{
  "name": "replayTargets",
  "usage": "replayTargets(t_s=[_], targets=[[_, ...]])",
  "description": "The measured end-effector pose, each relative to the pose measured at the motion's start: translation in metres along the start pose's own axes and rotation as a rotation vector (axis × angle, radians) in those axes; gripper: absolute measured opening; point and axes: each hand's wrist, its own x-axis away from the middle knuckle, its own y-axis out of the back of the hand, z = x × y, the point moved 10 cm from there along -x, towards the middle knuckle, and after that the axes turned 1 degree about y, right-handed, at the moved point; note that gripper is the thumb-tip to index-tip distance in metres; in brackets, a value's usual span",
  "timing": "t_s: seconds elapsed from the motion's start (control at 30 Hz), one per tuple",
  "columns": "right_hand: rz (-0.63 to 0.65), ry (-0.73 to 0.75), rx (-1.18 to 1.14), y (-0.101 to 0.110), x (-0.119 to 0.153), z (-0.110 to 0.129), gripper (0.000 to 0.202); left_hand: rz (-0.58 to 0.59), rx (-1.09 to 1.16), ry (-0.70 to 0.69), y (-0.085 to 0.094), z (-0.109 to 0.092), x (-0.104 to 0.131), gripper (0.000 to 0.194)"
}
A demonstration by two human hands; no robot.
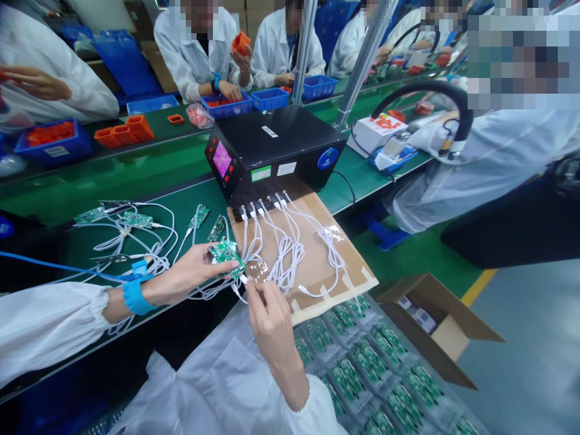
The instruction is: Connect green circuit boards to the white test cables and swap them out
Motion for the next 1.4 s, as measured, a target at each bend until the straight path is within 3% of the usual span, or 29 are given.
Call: replayTargets(t_s=[0.17,0.3,0.5,0.6,0.7,0.8,0.93,1.03,1.2,1.4], targets=[[0.010,-0.011,-0.044,-0.007,0.001,-0.002,0.039,-0.018,-0.065,0.025,0.002,-0.005,0.003,0.030],[0.003,-0.049,-0.148,0.005,0.011,-0.013,0.047,-0.021,-0.118,0.031,0.002,-0.013,0.006,0.030],[0.217,0.130,-0.141,0.011,0.039,-0.004,0.056,-0.085,-0.151,0.026,0.009,-0.016,0.004,0.032],[0.222,0.153,-0.093,0.011,0.043,-0.003,0.054,-0.066,-0.141,-0.008,0.004,-0.015,0.001,0.037],[0.083,0.098,-0.133,0.020,0.032,-0.010,0.057,-0.031,-0.079,-0.026,-0.006,-0.013,0.001,0.039],[-0.104,-0.048,-0.219,0.032,0.012,-0.028,0.057,-0.005,-0.003,-0.002,-0.013,-0.011,0.000,0.043],[-0.278,-0.258,-0.349,0.037,-0.015,-0.054,0.032,0.058,0.215,0.083,-0.021,0.002,-0.004,0.058],[-0.233,-0.223,-0.388,0.029,-0.038,-0.052,0.012,0.107,0.350,0.125,-0.026,0.009,-0.005,0.063],[-0.193,-0.190,-0.453,0.020,-0.058,-0.042,0.021,0.108,0.396,0.105,-0.030,0.006,-0.002,0.053],[-0.193,-0.178,-0.447,0.020,-0.061,-0.035,0.022,0.130,0.373,0.117,-0.040,0.003,0.001,0.053]])
